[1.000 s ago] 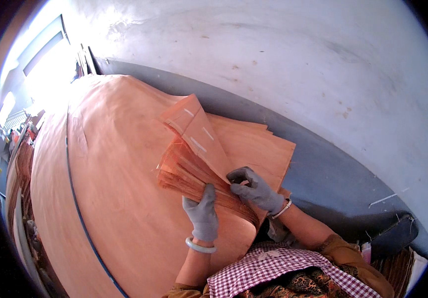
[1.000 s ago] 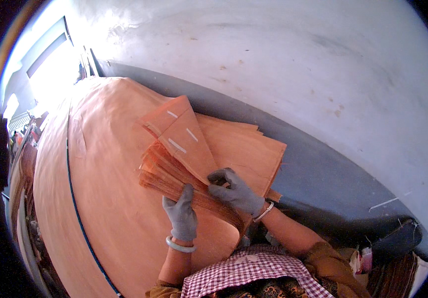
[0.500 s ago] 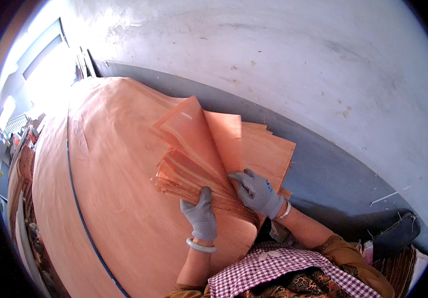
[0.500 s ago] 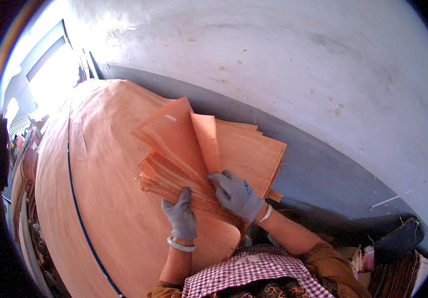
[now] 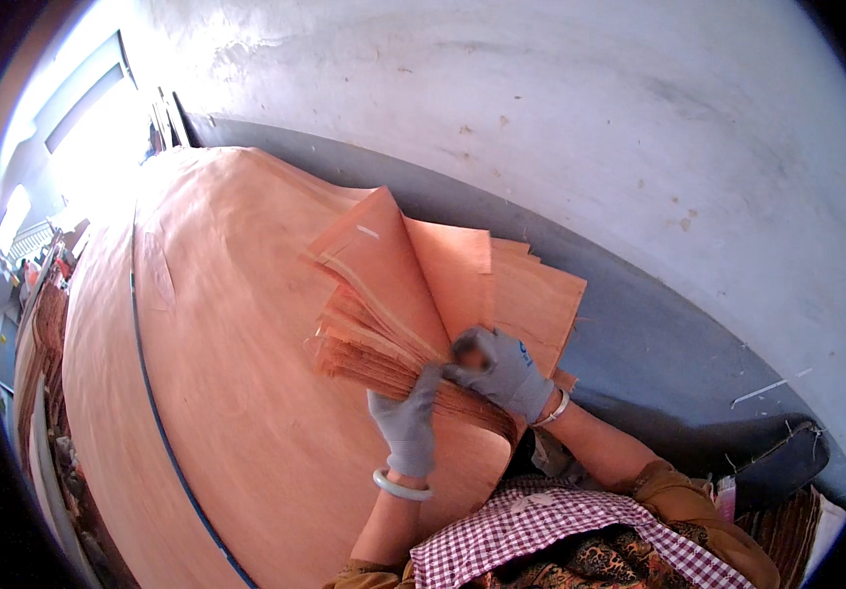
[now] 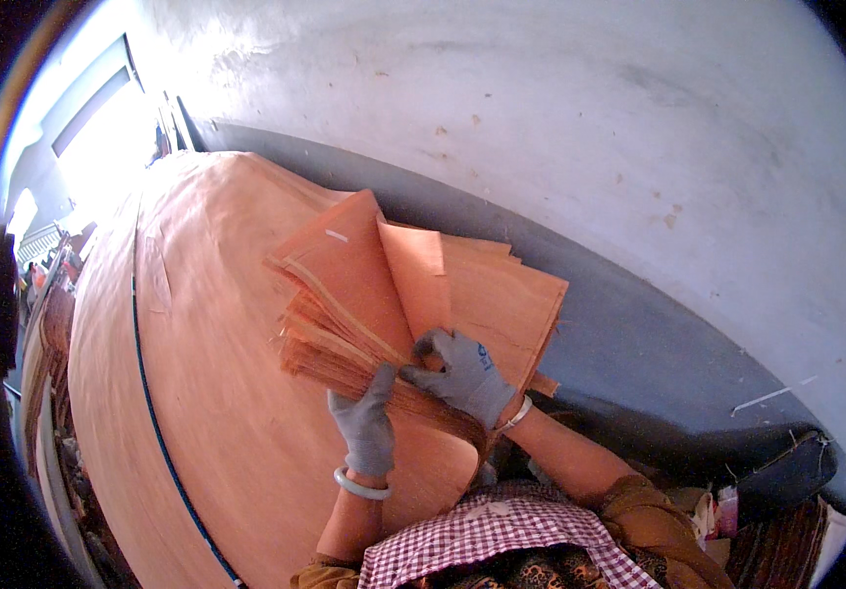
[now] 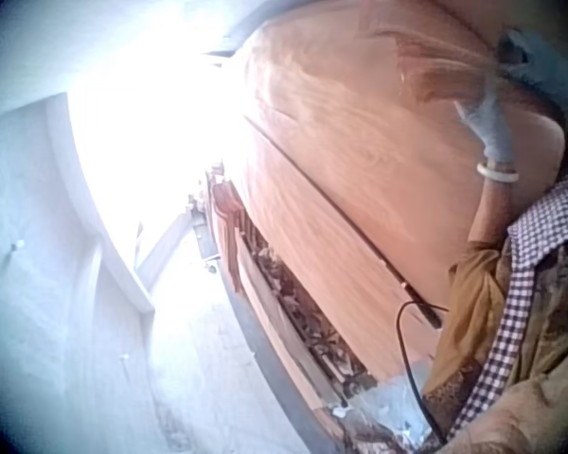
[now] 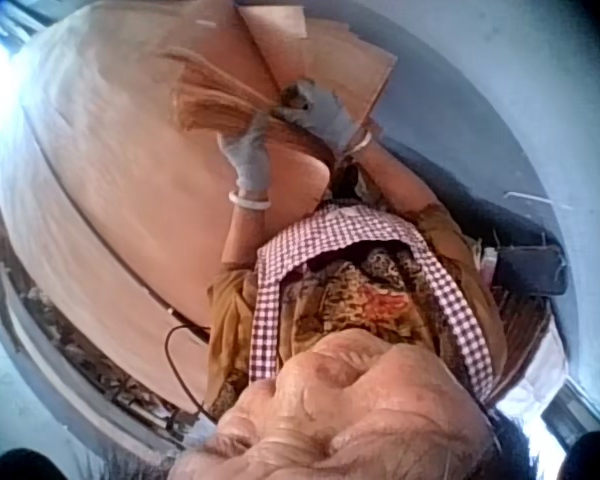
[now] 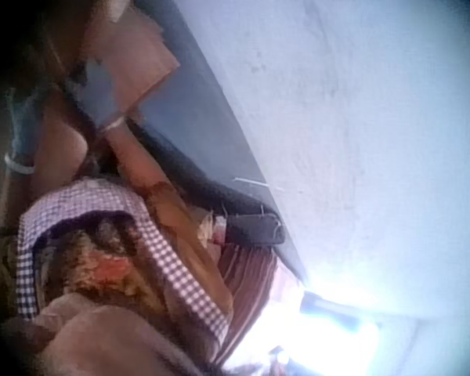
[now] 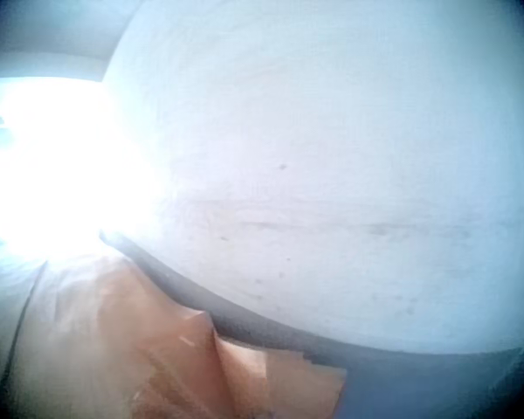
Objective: The person uses a utility knife to cut wood veneer sheets on a workbench, then moves the sheets and organizes them in a stack.
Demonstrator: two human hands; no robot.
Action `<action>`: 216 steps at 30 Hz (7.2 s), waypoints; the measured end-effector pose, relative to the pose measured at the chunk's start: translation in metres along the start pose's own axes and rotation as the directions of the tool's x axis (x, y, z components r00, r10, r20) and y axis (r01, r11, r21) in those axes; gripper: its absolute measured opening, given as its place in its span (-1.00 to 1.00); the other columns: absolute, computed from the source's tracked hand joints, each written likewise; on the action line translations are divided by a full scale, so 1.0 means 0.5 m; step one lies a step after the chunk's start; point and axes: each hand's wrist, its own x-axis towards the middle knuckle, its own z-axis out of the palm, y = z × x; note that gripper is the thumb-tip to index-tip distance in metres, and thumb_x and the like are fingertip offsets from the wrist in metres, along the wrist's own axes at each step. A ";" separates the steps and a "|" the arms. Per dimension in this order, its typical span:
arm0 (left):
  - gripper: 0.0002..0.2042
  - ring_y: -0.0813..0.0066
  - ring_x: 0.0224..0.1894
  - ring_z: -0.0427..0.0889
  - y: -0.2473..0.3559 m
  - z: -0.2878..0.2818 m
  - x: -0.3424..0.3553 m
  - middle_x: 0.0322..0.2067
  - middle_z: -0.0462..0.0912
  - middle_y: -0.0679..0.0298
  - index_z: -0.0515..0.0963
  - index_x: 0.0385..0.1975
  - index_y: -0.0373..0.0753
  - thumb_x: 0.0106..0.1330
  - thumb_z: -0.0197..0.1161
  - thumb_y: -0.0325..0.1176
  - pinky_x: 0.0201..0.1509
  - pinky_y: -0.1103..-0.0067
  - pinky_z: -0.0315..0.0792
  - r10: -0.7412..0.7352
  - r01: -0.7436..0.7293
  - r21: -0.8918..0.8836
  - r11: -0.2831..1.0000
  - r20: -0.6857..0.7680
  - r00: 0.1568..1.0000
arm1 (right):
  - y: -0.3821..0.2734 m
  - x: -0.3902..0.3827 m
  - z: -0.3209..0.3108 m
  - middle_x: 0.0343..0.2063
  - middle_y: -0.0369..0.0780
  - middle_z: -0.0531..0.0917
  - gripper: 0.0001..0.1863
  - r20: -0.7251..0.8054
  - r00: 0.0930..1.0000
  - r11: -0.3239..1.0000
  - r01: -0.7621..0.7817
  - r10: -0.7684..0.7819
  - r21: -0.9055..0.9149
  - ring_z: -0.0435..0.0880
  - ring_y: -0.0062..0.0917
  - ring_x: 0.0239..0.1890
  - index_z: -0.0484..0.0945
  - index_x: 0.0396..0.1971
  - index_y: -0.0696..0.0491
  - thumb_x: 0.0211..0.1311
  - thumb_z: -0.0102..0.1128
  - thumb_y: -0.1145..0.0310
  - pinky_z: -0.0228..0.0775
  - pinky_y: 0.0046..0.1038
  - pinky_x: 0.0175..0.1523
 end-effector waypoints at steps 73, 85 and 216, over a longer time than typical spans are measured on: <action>-0.72 0.57 -0.17 0.56 0.010 -0.006 0.017 -0.17 0.59 0.29 0.48 -0.11 -0.32 0.17 0.23 -0.64 -0.10 0.61 0.47 -0.098 0.110 -0.154 0.982 0.082 0.992 | -0.009 -0.030 -0.045 -0.38 0.00 0.52 -0.64 0.065 0.986 0.981 0.160 -0.153 -0.109 0.53 -0.13 -0.39 0.42 0.03 0.11 0.21 0.04 0.45 0.40 -0.30 -0.29; -0.79 0.55 -0.21 0.57 -0.006 -0.014 0.016 -0.23 0.60 0.31 0.49 -0.17 -0.30 0.20 0.23 -0.59 -0.13 0.59 0.48 -0.101 0.115 -0.140 0.984 0.101 0.990 | 0.027 -0.039 -0.061 -0.28 -0.02 0.53 -0.67 -0.214 0.967 0.968 0.084 -0.136 -0.236 0.56 -0.11 -0.27 0.47 -0.11 0.06 0.10 0.18 0.33 0.41 -0.19 -0.22; -0.82 0.60 -0.20 0.54 -0.005 -0.015 0.008 -0.22 0.58 0.35 0.47 -0.19 -0.31 0.22 0.23 -0.56 -0.16 0.63 0.43 -0.113 0.126 -0.087 0.988 0.141 0.984 | -0.010 -0.043 -0.047 -0.36 -0.07 0.55 -0.68 -0.029 0.998 0.999 0.047 -0.048 -0.024 0.58 -0.28 -0.36 0.51 -0.21 0.14 0.11 0.27 0.27 0.43 -0.39 -0.28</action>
